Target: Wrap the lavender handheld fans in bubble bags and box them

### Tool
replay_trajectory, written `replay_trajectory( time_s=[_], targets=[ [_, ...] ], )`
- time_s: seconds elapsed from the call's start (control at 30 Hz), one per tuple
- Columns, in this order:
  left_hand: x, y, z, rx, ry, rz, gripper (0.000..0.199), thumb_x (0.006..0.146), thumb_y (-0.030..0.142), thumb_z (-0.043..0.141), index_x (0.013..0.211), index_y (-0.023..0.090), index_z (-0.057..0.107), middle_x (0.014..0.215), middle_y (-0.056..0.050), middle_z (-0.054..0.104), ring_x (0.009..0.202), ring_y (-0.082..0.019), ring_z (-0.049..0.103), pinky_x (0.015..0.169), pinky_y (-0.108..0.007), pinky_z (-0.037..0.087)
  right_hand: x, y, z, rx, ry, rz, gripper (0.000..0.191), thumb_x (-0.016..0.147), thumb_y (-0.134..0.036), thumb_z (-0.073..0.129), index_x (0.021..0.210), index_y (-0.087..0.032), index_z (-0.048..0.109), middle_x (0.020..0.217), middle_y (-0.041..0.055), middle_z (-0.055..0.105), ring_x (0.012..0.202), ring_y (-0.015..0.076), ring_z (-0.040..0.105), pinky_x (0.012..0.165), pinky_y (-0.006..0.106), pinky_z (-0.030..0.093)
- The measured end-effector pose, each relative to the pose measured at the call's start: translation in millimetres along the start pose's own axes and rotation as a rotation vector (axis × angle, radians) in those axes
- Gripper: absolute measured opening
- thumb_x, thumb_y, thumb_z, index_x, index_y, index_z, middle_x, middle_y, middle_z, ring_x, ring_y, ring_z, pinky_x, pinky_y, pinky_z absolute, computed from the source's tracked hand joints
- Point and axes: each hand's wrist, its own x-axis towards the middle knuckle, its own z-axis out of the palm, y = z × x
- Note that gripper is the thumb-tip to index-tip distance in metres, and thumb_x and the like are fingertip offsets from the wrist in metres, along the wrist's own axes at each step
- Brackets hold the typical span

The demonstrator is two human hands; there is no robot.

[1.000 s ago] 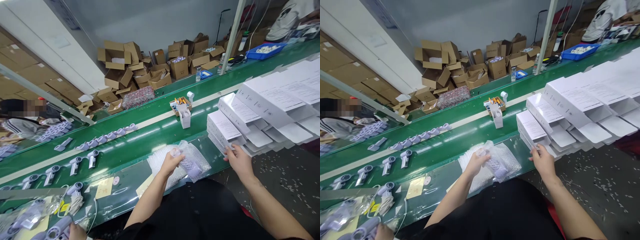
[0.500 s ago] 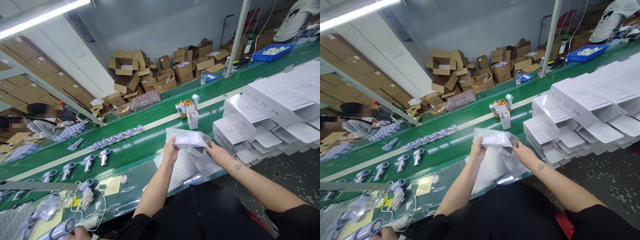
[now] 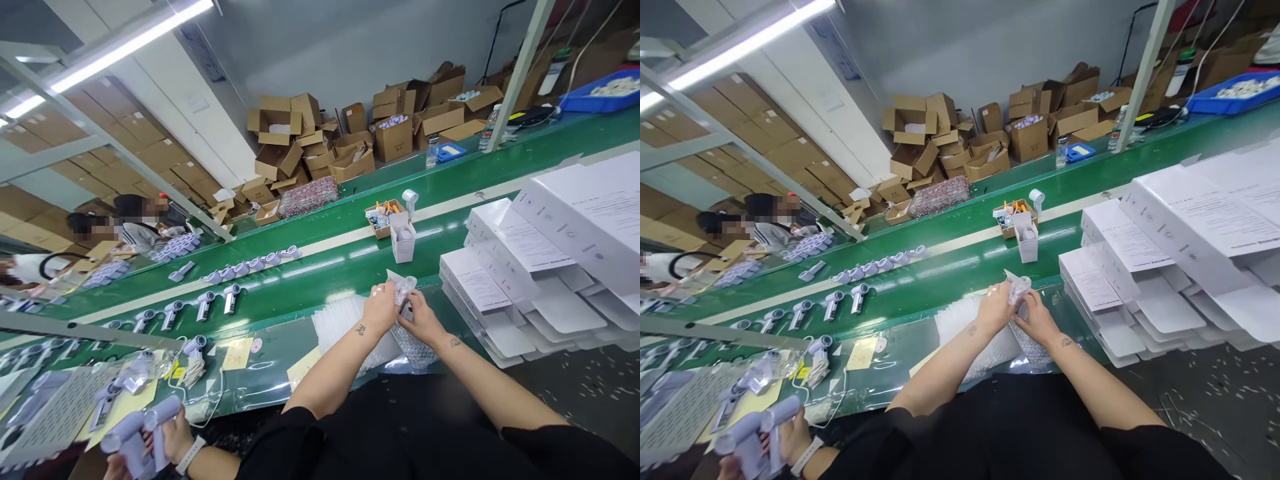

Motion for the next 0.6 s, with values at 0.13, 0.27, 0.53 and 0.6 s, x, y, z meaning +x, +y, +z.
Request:
replay_trajectory(
  time_s=[0.13,0.27,0.53,0.6],
  targets=[
    [-12,-1,-0.2,0.084,0.005,0.149,0.048,0.084,0.039,0.052,0.129,0.024,0.043,0.117,-0.011,0.054,0.101,-0.027,0.047,0.085,-0.041,0.040,-6,13,2,0.097,-0.020,-0.007,0.053,0.078,-0.036,0.058,0.122,-0.022,0.033,0.125,0.0150,0.037,0.112,0.0297,0.050,0.082,0.047,0.051],
    [-16,-10,12.0,0.109,-0.014,0.160,0.047,0.084,0.029,0.051,0.131,0.029,0.044,0.122,-0.010,0.055,0.112,-0.033,0.042,0.091,-0.052,0.032,-4,15,9,0.116,-0.052,0.029,0.056,0.079,-0.032,0.055,0.126,-0.022,0.027,0.131,0.0174,0.033,0.120,0.0310,0.043,0.090,0.050,0.045],
    [-20,-13,7.9,-0.008,0.006,0.116,0.047,0.085,0.045,0.049,0.129,0.027,0.047,0.127,-0.009,0.054,0.128,-0.035,0.029,0.103,-0.063,0.008,10,-7,-4,0.131,-0.112,0.131,0.052,0.076,-0.033,0.055,0.122,-0.024,0.033,0.135,0.0146,0.037,0.124,0.0306,0.040,0.092,0.050,0.043],
    [-34,-16,-2.0,-0.097,0.135,-0.028,0.037,0.088,0.036,0.046,0.122,0.024,0.054,0.121,-0.011,0.057,0.122,-0.032,0.038,0.104,-0.058,0.016,30,-20,-10,0.138,-0.093,0.180,0.052,0.075,-0.030,0.054,0.122,-0.024,0.034,0.133,0.0123,0.040,0.116,0.0279,0.047,0.087,0.043,0.047]
  ],
)
